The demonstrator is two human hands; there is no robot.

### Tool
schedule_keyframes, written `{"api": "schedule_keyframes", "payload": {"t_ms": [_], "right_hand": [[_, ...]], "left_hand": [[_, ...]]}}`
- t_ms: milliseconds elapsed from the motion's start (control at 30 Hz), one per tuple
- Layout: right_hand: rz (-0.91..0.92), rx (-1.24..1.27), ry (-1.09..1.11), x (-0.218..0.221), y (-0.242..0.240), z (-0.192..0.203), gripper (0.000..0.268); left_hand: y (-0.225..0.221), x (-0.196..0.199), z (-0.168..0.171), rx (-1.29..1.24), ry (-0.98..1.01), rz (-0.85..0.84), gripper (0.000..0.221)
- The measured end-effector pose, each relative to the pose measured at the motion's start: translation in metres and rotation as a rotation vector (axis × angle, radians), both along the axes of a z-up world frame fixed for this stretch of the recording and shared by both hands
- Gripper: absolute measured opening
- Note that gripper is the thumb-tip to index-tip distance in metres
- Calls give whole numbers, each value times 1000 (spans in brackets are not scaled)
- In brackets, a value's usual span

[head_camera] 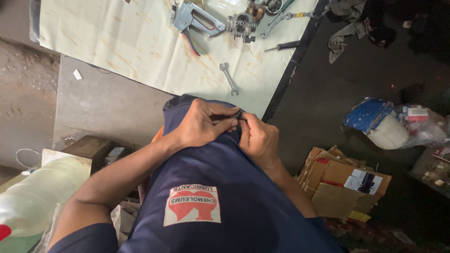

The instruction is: Repairing or assembling a motorcycle carburetor by inspecting and fitting small components.

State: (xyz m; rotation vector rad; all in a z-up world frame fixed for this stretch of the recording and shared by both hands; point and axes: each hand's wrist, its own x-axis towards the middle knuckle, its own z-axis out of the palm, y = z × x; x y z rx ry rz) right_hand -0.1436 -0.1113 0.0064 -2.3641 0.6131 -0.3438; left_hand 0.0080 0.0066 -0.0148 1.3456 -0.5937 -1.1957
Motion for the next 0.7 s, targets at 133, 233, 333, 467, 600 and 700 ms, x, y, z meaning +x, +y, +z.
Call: {"api": "schedule_keyframes", "payload": {"t_ms": [133,233,333,467,600,700], "right_hand": [[-12,34,11,1,-7,1,8],[62,29,-14,2,-28,-10,10],[93,425,126,11,-59,-45,13],[-33,315,366,-5,-96,-189,17],[4,106,438,-21,-112,-301,19],[38,-143,234,-16,-108,-272,31]], "left_hand": [[1,0,-7,13,63,-9,29],[-1,2,-19,23,218,-14,30],[-1,8,-29,23,461,17,38],[-4,14,-33,-5,771,10,41],[-10,23,-19,-4,875,11,30],[-6,22,-16,-23,836,24,26]]}}
